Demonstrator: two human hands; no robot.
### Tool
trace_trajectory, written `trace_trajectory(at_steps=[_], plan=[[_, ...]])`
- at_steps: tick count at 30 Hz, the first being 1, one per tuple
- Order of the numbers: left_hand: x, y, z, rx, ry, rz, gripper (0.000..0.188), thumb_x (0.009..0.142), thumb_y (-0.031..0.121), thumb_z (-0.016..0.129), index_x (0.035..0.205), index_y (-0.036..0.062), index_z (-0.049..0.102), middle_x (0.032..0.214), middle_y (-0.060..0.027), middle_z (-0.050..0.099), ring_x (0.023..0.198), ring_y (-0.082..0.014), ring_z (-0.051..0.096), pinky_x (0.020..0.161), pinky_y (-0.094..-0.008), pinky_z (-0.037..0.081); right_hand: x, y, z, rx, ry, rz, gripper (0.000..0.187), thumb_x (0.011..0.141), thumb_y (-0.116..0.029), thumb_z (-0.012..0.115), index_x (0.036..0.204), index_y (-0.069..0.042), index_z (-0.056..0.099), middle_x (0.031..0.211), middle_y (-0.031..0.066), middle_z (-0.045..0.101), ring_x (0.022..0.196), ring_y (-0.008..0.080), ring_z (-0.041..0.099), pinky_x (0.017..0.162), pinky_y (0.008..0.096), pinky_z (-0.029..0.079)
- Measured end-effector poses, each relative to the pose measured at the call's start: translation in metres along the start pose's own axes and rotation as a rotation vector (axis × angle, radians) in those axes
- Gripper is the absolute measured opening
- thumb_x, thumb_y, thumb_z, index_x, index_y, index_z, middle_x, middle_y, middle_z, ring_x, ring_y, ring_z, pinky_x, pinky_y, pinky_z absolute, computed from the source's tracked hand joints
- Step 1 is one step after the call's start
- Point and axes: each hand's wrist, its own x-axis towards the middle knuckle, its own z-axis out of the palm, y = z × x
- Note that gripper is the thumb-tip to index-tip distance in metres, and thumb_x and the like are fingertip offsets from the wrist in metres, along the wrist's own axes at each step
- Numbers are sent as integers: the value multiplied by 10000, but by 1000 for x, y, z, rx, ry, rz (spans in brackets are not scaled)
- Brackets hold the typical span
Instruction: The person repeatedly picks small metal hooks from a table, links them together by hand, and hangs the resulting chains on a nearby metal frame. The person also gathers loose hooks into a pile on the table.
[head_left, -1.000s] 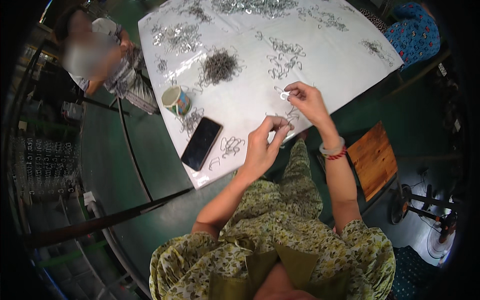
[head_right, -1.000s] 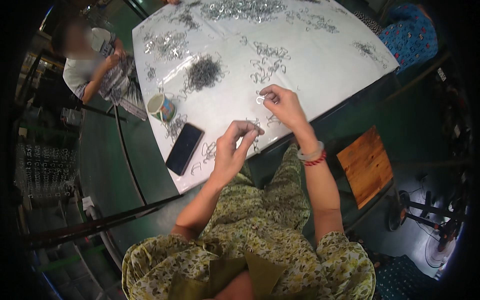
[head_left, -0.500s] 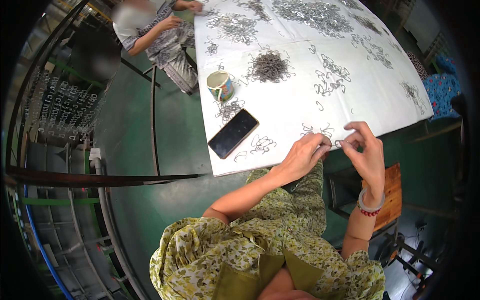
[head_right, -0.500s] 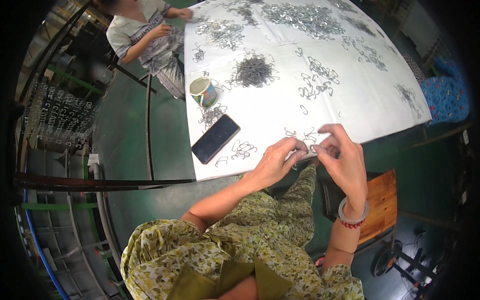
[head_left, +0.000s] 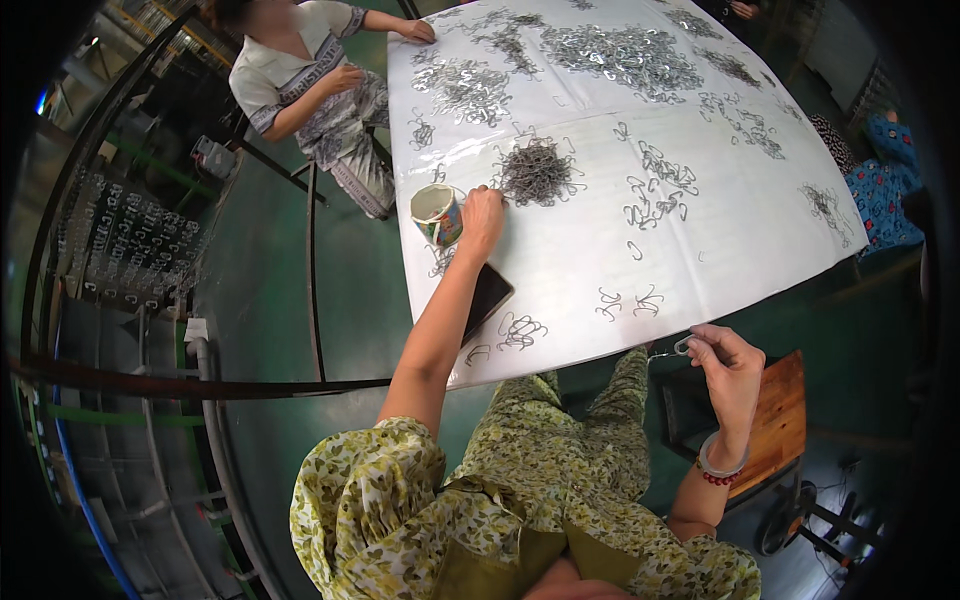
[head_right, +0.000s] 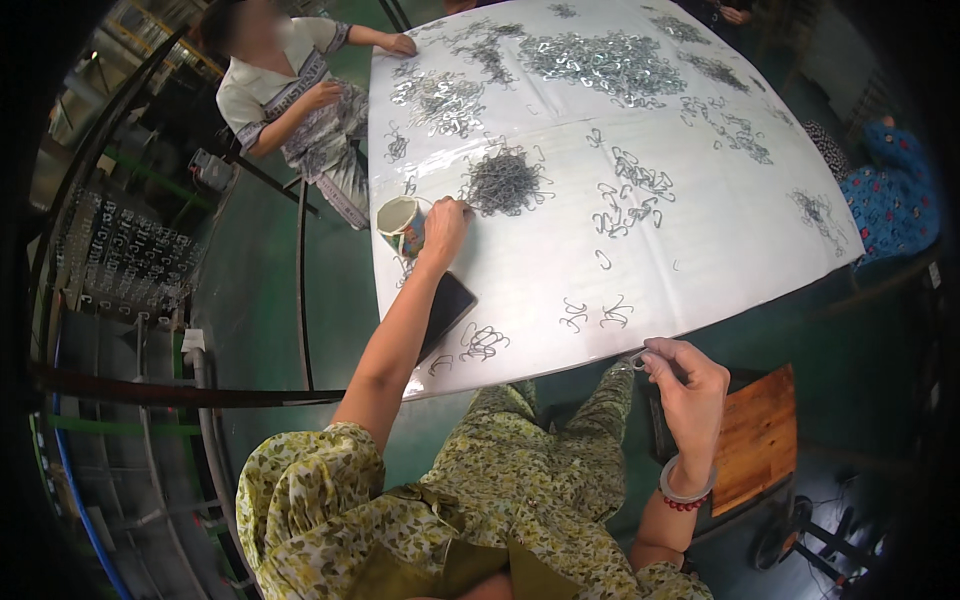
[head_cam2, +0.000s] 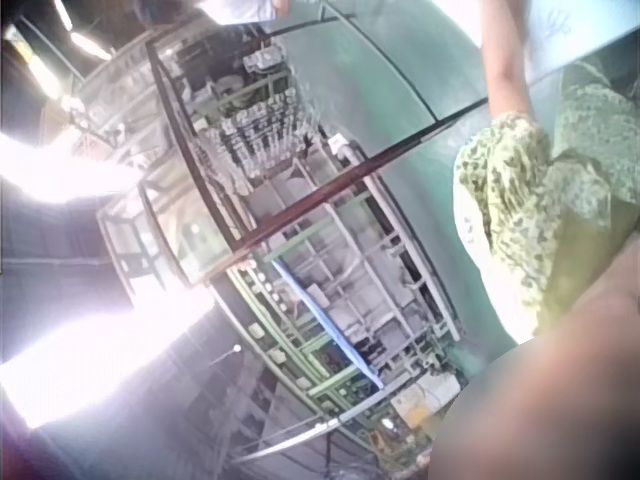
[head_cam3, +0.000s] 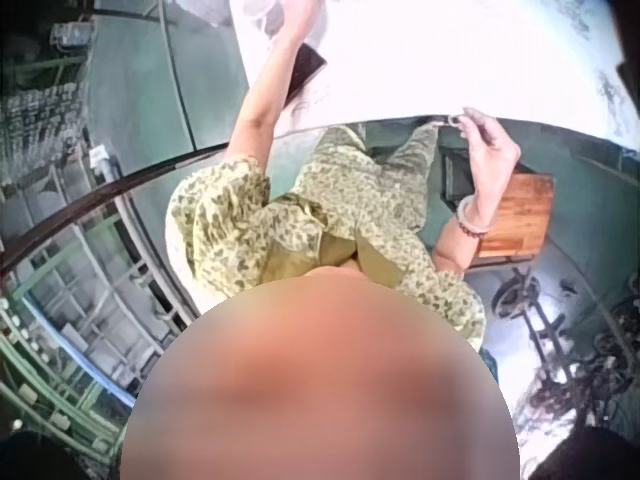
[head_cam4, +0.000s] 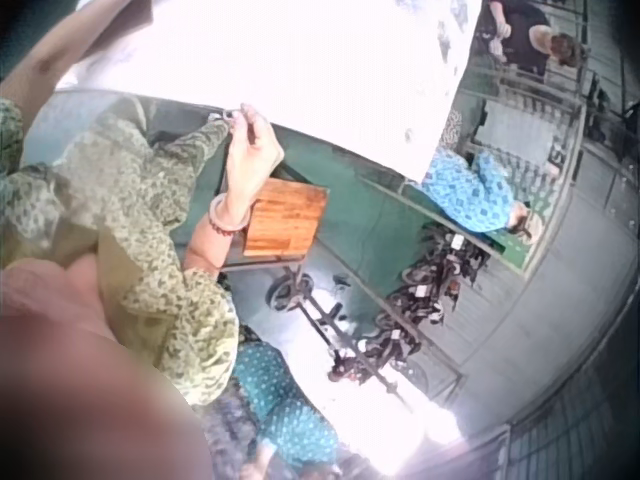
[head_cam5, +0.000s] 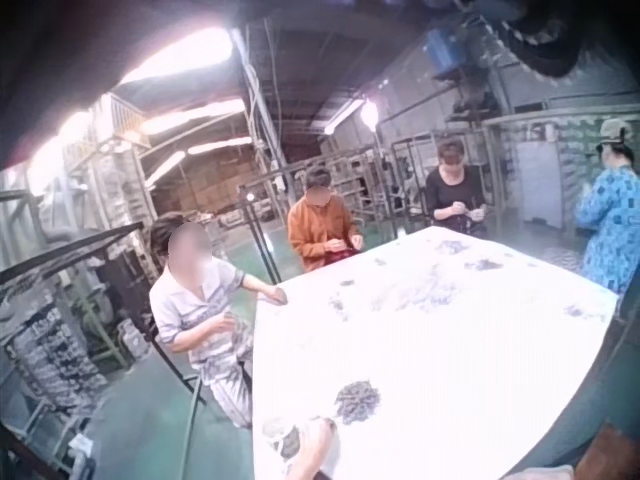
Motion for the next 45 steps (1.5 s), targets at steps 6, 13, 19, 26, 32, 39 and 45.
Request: trace_trajectory(at_steps=[6,13,19,26,32,39,45], plan=[[-6,19,-4,104,-105,150,143,794,35,592,909,-48,608,974,-250,611,953,-413,589,798,-496,518,-9,7,-13,-24,57,-23,142,818,65,664,957,63,694,787,91,702,651,96,635,603,218,501],[15,11,-23,-274,77,126,125,875,58,556,928,-55,566,875,-293,600,840,-469,582,756,-527,456,-18,9,-16,40,84,-45,215,881,60,601,1091,54,643,833,96,700,720,98,638,649,227,520],[62,40,-45,-489,13,10,186,936,113,522,952,-65,574,849,-247,631,835,-376,624,735,-448,485,-26,-2,-11,53,98,-56,166,876,61,622,1040,55,644,838,84,699,731,103,640,655,227,524],[9,30,-133,235,-444,146,193,847,52,512,931,-64,641,890,-289,659,882,-414,658,760,-459,523,-41,1,-18,68,151,-48,102,851,73,653,948,58,681,828,70,692,704,95,621,637,215,504],[-58,-17,-93,298,-326,221,105,783,-33,544,811,-82,633,774,-304,640,784,-425,665,677,-502,532,-40,17,-17,115,120,-10,113,850,80,650,956,58,682,821,61,685,699,86,609,639,210,501],[-22,30,-46,99,-125,235,148,833,131,663,821,-16,672,890,-219,650,853,-415,646,743,-480,520,-42,11,-17,109,140,-25,120,850,77,651,964,54,678,821,63,689,707,84,621,643,209,509],[-14,35,-11,261,-236,109,171,799,38,568,905,-27,686,1065,-227,622,1070,-396,589,825,-489,542,-47,10,-19,76,174,-15,106,842,64,658,945,51,683,808,62,697,708,94,652,641,209,513]])
